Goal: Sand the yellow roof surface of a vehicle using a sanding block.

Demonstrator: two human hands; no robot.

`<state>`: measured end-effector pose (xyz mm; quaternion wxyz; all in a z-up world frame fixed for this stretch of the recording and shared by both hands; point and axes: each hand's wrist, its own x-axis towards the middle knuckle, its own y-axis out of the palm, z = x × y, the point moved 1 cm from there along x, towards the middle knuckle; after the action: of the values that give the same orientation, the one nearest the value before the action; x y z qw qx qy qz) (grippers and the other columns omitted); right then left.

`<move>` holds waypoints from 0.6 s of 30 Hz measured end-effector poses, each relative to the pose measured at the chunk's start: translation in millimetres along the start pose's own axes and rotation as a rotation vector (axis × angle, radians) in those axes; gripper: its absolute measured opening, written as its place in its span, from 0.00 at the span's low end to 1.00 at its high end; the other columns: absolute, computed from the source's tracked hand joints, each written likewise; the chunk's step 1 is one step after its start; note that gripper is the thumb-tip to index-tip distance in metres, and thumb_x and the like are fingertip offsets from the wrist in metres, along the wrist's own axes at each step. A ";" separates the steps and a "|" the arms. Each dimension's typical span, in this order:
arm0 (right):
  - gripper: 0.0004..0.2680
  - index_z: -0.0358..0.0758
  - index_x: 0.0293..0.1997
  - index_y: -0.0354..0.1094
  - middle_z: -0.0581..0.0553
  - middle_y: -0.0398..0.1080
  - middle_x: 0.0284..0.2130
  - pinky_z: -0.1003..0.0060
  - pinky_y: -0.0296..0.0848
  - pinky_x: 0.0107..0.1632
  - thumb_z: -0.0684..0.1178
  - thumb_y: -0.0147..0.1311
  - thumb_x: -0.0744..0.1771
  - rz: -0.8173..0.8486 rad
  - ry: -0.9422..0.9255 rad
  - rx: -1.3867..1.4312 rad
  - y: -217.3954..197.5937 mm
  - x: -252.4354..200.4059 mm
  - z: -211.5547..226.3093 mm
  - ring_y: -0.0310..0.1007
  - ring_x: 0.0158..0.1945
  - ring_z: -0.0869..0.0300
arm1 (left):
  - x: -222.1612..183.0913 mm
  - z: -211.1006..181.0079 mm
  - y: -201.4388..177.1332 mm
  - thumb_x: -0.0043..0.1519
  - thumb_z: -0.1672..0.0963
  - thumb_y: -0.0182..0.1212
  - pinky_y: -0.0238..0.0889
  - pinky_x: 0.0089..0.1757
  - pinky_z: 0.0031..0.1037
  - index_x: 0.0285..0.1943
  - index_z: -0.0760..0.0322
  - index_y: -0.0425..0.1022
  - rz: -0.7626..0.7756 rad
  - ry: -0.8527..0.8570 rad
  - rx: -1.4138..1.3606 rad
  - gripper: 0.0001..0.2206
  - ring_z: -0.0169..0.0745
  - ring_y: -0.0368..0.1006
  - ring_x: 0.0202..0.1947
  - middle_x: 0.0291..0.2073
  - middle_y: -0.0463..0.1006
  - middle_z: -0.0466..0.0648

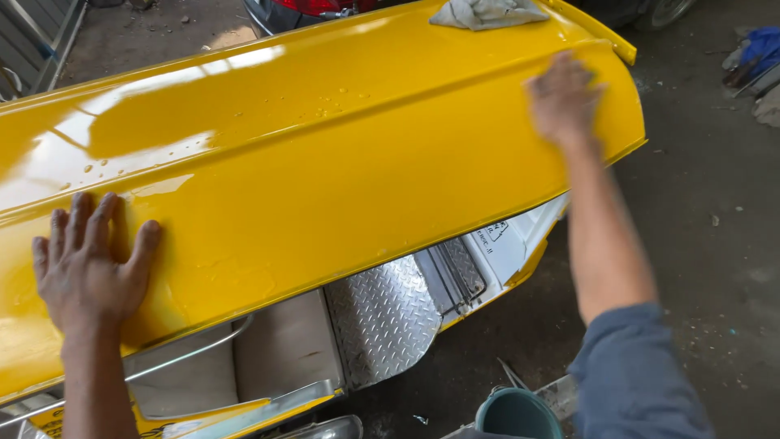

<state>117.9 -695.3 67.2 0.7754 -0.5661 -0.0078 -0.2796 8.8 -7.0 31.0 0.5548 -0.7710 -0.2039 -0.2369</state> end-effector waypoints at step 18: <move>0.29 0.41 0.79 0.38 0.45 0.37 0.78 0.30 0.24 0.71 0.68 0.34 0.71 0.144 -0.897 0.003 43.7 -172.8 185.0 0.31 0.80 0.52 | -1.7 8.1 4.4 0.68 0.38 0.47 0.34 0.70 0.47 0.77 0.53 0.66 -0.031 -0.042 -0.011 0.33 0.57 0.48 0.77 0.77 0.59 0.55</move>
<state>47.8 -449.9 38.6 0.7136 -0.6292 -0.3043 0.0479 11.1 -0.7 24.4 0.5422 -0.7758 -0.2261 -0.2304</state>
